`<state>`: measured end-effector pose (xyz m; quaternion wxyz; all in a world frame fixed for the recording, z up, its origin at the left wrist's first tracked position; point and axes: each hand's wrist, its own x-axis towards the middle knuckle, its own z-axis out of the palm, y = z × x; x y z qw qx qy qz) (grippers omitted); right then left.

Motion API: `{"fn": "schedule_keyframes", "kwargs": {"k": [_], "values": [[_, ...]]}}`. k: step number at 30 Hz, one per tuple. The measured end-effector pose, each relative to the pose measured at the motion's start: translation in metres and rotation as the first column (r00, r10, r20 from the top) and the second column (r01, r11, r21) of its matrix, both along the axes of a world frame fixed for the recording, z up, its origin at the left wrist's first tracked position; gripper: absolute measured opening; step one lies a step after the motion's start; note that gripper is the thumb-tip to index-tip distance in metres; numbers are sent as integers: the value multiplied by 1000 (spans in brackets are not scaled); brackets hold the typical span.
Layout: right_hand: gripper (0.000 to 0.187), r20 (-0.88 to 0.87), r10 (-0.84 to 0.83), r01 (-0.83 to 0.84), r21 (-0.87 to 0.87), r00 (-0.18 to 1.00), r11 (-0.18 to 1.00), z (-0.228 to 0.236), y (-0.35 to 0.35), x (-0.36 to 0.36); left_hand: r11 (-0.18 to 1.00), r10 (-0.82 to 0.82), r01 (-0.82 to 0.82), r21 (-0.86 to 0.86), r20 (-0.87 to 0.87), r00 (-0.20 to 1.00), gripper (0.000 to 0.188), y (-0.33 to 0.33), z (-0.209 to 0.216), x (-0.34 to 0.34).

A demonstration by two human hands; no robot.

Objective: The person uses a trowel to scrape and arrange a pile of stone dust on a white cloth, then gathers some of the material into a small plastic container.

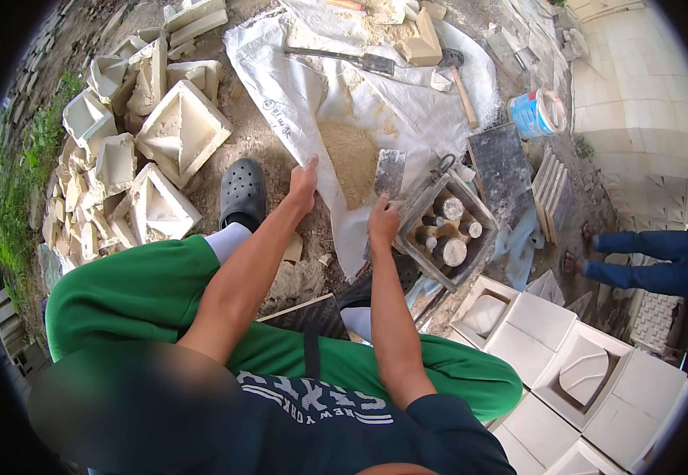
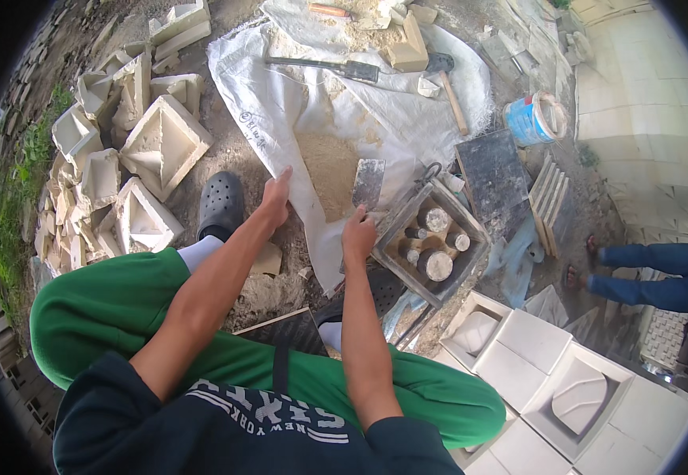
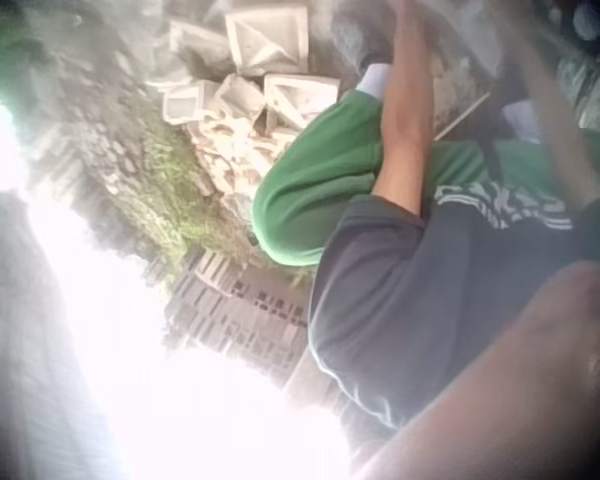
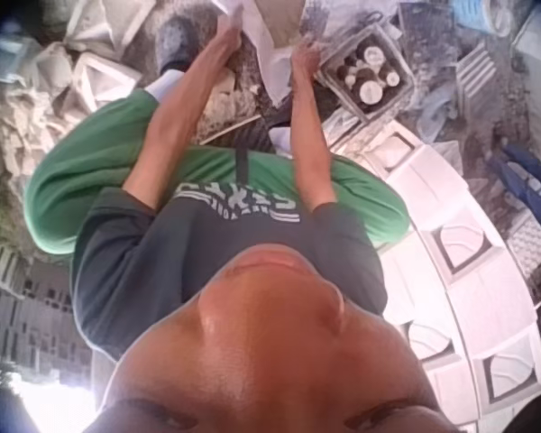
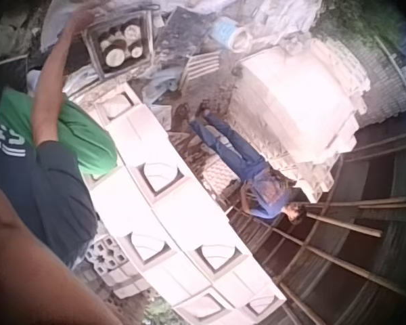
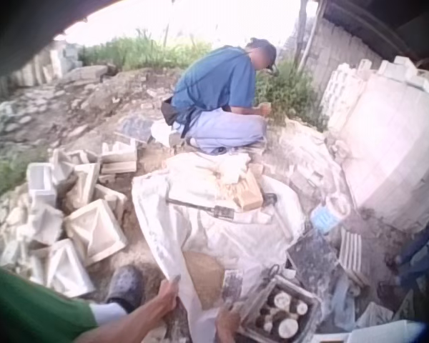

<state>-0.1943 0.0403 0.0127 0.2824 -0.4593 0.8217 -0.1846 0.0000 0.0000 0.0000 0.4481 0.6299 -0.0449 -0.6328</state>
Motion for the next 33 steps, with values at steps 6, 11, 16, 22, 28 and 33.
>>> {"fn": "schedule_keyframes", "kwargs": {"k": [6,11,16,22,28,33], "values": [[51,138,-333,329,57,933,943,-40,46,26,989,132,-148,-19,-348,928,45,16,19,10],[50,93,-237,233,56,967,971,-30,50,67,989,74,-128,-71,-510,857,49,21,28,15],[47,96,-166,164,21,982,986,-14,6,61,992,-35,-28,-119,-494,869,49,18,34,11],[43,-29,98,-101,-111,995,989,-15,2,35,990,84,-85,113,16,996,37,35,-2,31],[37,-97,316,-316,21,944,949,-18,-6,46,988,140,-73,-136,584,800,36,50,-27,34],[38,-163,341,-334,70,926,940,-26,-7,46,991,133,-100,-89,593,794,42,47,-22,29]]}}
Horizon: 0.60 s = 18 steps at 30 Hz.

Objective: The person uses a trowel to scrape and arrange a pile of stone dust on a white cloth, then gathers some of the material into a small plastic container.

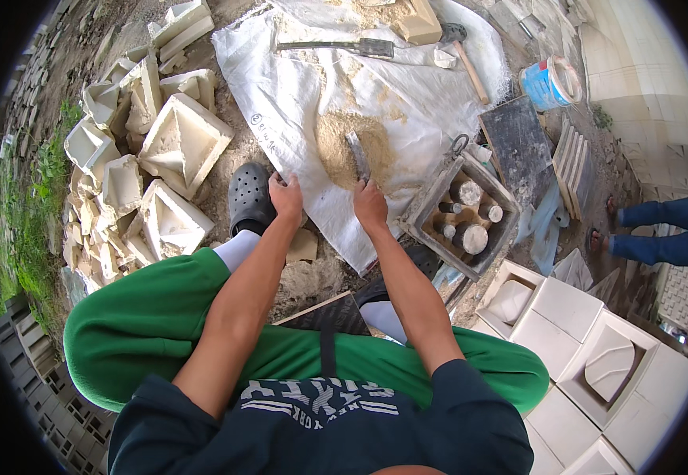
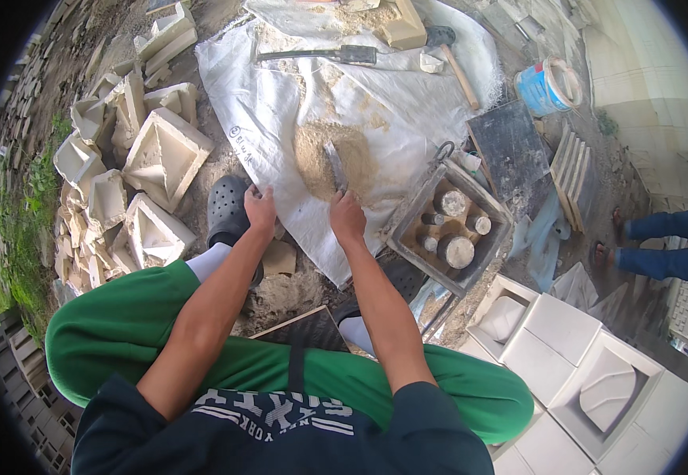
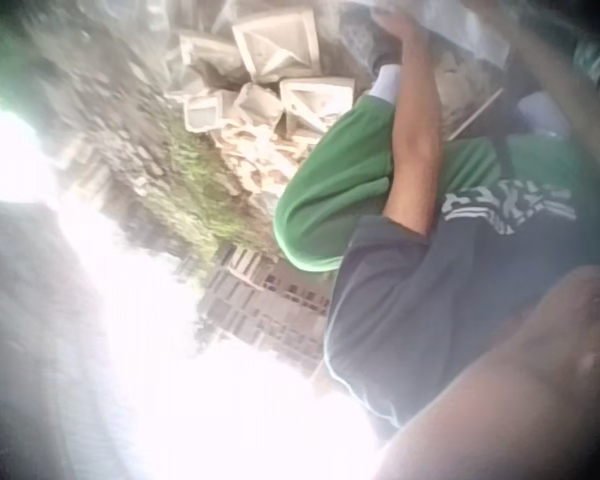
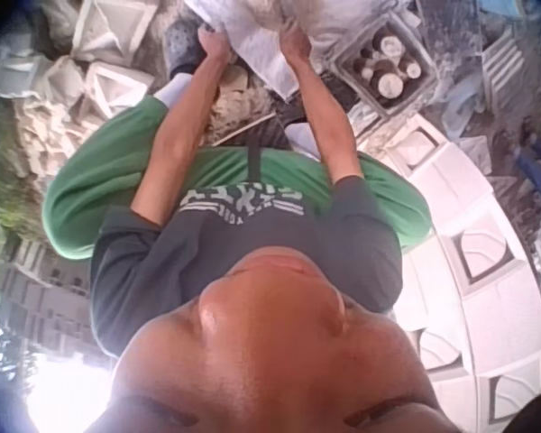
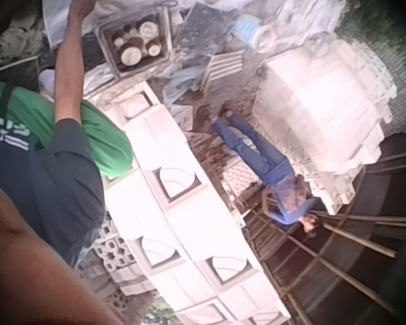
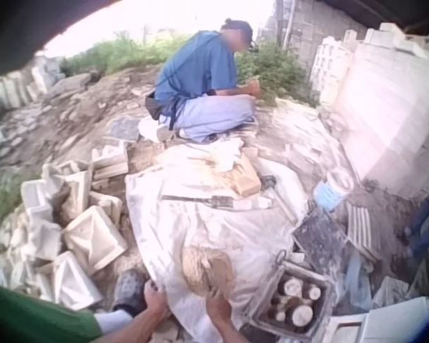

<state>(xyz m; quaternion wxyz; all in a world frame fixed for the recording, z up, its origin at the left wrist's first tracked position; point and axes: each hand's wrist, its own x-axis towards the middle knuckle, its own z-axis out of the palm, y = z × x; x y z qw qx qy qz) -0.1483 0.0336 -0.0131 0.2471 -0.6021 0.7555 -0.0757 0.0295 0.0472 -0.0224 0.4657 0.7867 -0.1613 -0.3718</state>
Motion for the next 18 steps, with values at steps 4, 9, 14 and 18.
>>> {"fn": "schedule_keyframes", "kwargs": {"k": [4,9,14,18], "values": [[39,115,-49,69,-177,992,982,2,13,-6,981,-166,167,98,-11,986,38,15,6,-5],[35,63,81,-73,-110,995,991,10,12,-10,885,-360,359,295,-55,931,24,20,20,-2],[34,51,96,-92,-62,994,994,12,12,-10,842,-432,419,340,-40,901,22,18,23,2],[43,214,75,-38,-171,974,984,0,24,-12,870,-356,415,266,-242,903,27,17,9,5]]}}
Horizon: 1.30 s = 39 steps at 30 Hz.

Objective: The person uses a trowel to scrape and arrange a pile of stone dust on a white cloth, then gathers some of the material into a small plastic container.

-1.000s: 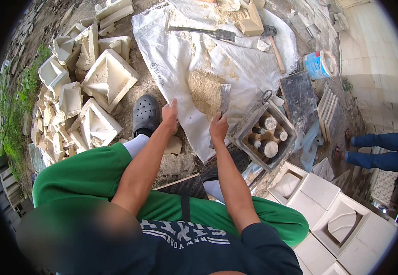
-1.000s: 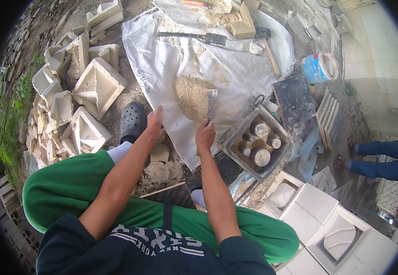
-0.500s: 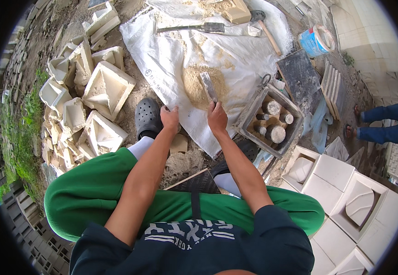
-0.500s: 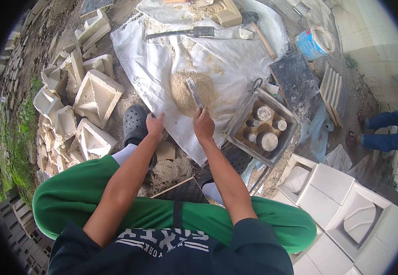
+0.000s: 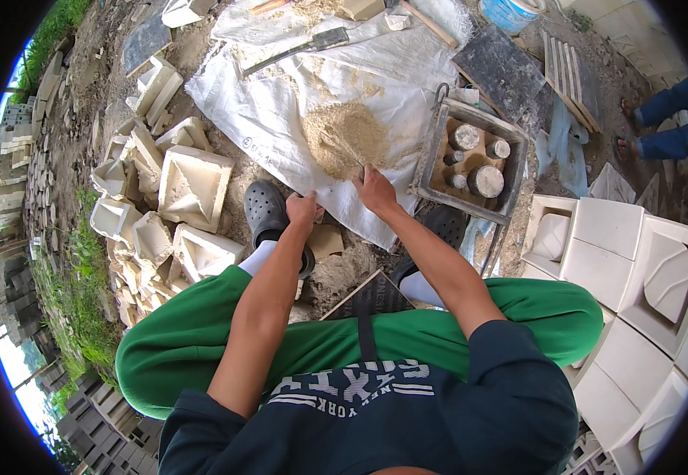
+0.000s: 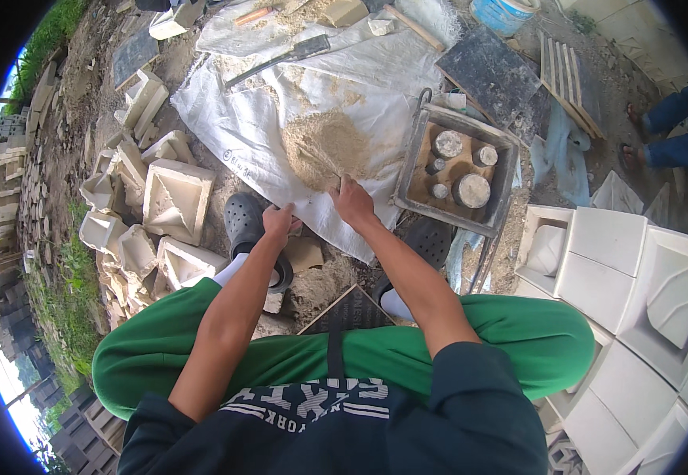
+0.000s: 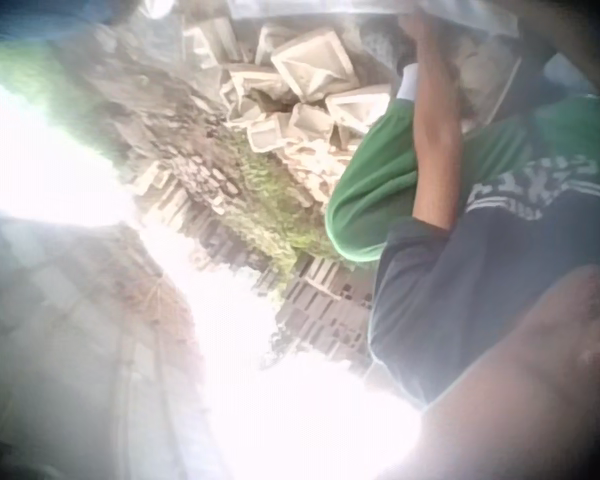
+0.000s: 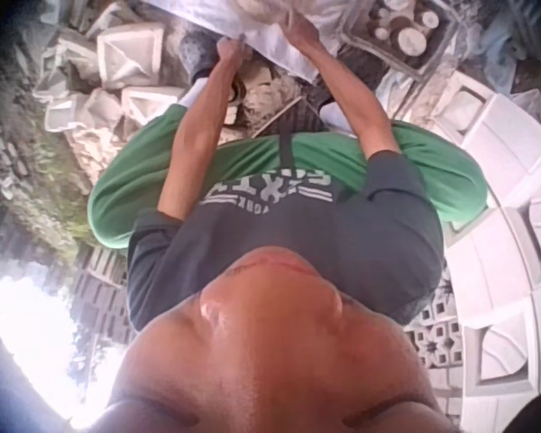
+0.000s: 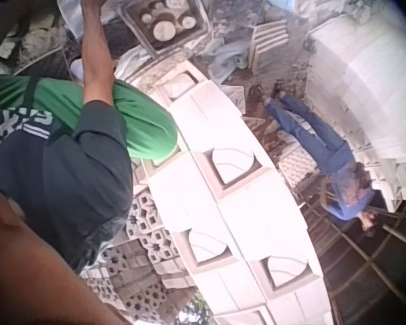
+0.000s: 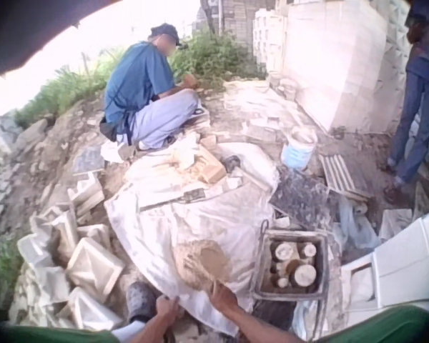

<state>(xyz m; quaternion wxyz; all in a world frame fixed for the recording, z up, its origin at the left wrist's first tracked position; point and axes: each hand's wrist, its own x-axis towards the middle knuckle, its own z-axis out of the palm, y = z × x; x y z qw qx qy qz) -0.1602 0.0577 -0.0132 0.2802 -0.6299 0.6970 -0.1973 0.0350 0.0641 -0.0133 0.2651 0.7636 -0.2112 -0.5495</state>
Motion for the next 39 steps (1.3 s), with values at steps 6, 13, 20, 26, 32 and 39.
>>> {"fn": "schedule_keyframes", "kwargs": {"k": [6,13,20,26,32,39], "values": [[59,87,101,-126,352,991,928,9,14,-22,989,137,-128,76,-132,982,41,2,1,0],[50,117,-7,-9,137,993,991,59,8,6,966,210,-180,-186,158,965,49,-32,-29,15],[45,4,63,-63,70,998,996,20,27,5,976,132,-56,-212,364,922,35,-38,-11,1],[43,146,10,-2,-53,989,999,-10,51,-6,974,216,-190,-124,253,943,33,-20,11,-29],[42,76,108,-109,22,991,994,5,38,2,979,174,-153,-134,162,971,35,-2,-48,-32],[47,-58,215,-205,146,975,968,14,38,3,977,191,-172,-129,152,970,37,0,-43,-31]]}}
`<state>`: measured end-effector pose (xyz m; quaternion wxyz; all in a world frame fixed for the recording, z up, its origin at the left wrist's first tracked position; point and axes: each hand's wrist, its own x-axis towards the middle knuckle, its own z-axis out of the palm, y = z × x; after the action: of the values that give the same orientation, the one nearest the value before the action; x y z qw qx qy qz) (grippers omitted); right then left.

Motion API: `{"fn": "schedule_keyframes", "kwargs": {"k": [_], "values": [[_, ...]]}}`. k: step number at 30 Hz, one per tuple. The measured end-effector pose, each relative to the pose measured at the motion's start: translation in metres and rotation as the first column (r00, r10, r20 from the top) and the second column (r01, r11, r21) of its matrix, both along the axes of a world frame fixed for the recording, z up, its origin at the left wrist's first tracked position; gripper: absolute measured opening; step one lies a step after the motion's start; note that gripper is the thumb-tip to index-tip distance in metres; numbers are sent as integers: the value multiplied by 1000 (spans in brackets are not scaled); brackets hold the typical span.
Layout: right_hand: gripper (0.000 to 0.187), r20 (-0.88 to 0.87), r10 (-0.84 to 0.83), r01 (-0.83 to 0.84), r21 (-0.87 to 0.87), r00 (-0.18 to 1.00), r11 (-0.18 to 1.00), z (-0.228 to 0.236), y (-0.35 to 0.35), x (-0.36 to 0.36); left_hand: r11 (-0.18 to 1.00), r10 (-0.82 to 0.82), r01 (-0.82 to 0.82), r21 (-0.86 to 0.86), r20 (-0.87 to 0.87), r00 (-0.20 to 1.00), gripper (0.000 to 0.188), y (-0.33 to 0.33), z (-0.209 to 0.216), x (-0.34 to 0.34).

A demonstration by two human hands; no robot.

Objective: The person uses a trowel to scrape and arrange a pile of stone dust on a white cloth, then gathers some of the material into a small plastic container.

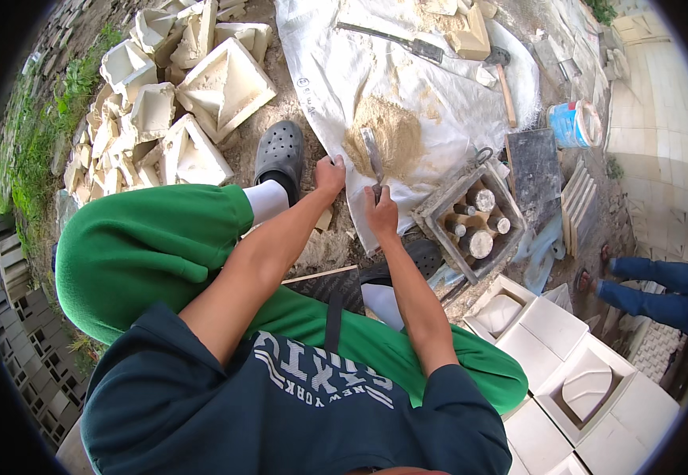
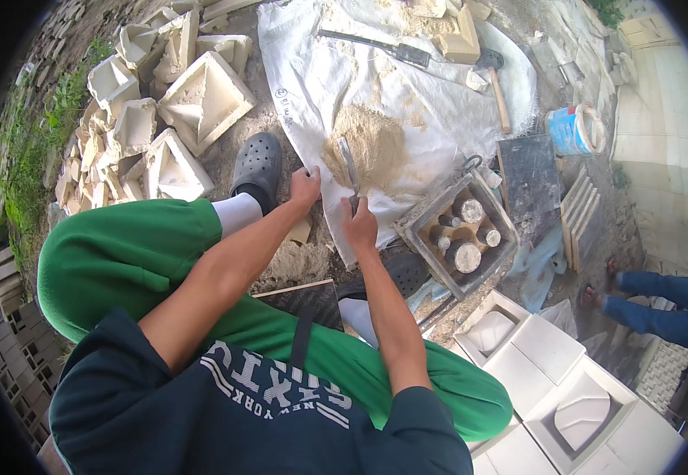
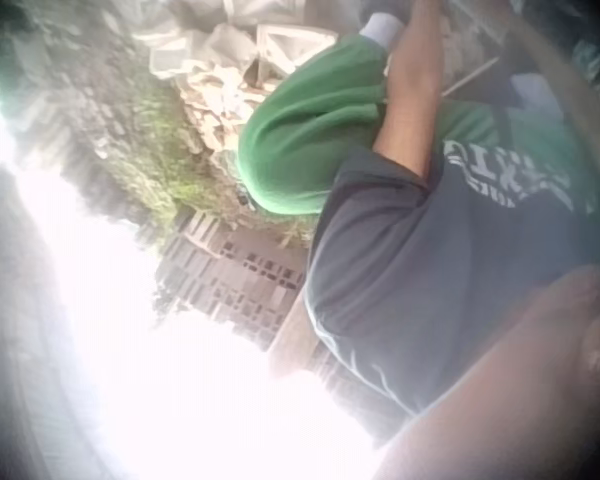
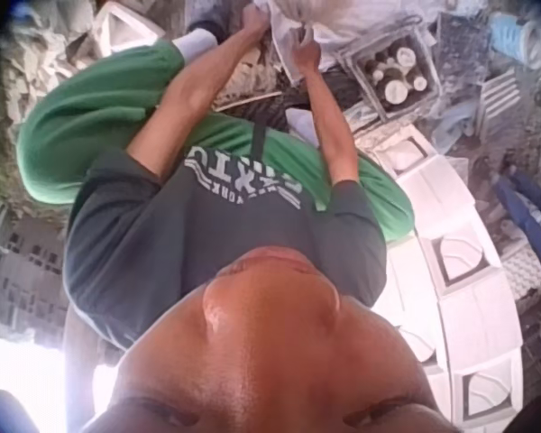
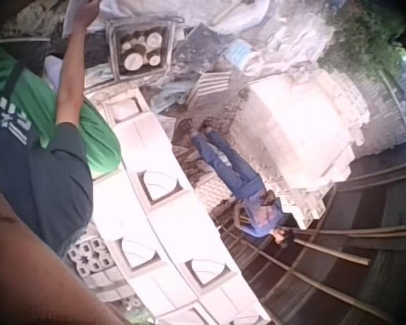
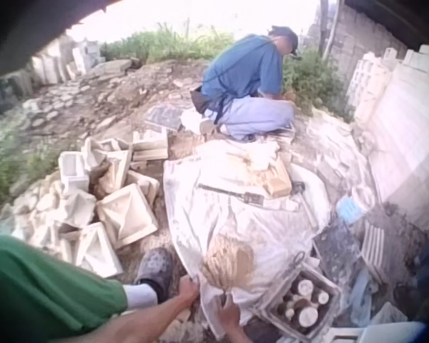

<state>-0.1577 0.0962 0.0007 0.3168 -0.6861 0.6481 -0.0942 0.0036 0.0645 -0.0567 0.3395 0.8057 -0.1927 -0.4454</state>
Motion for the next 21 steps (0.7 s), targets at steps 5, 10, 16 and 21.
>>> {"fn": "schedule_keyframes", "kwargs": {"k": [5,10,16,21], "values": [[46,-116,52,-45,66,992,997,1,-2,-1,993,-56,74,-97,170,984,34,0,0,-8],[48,49,-5,1,73,999,997,14,-5,14,983,-34,82,-164,276,961,28,5,-10,4],[47,-165,51,-38,83,985,996,-1,-3,7,996,-57,64,-66,106,993,25,3,13,3],[53,122,-62,55,59,991,997,2,4,13,998,-40,43,-46,70,997,27,1,6,7]]}}
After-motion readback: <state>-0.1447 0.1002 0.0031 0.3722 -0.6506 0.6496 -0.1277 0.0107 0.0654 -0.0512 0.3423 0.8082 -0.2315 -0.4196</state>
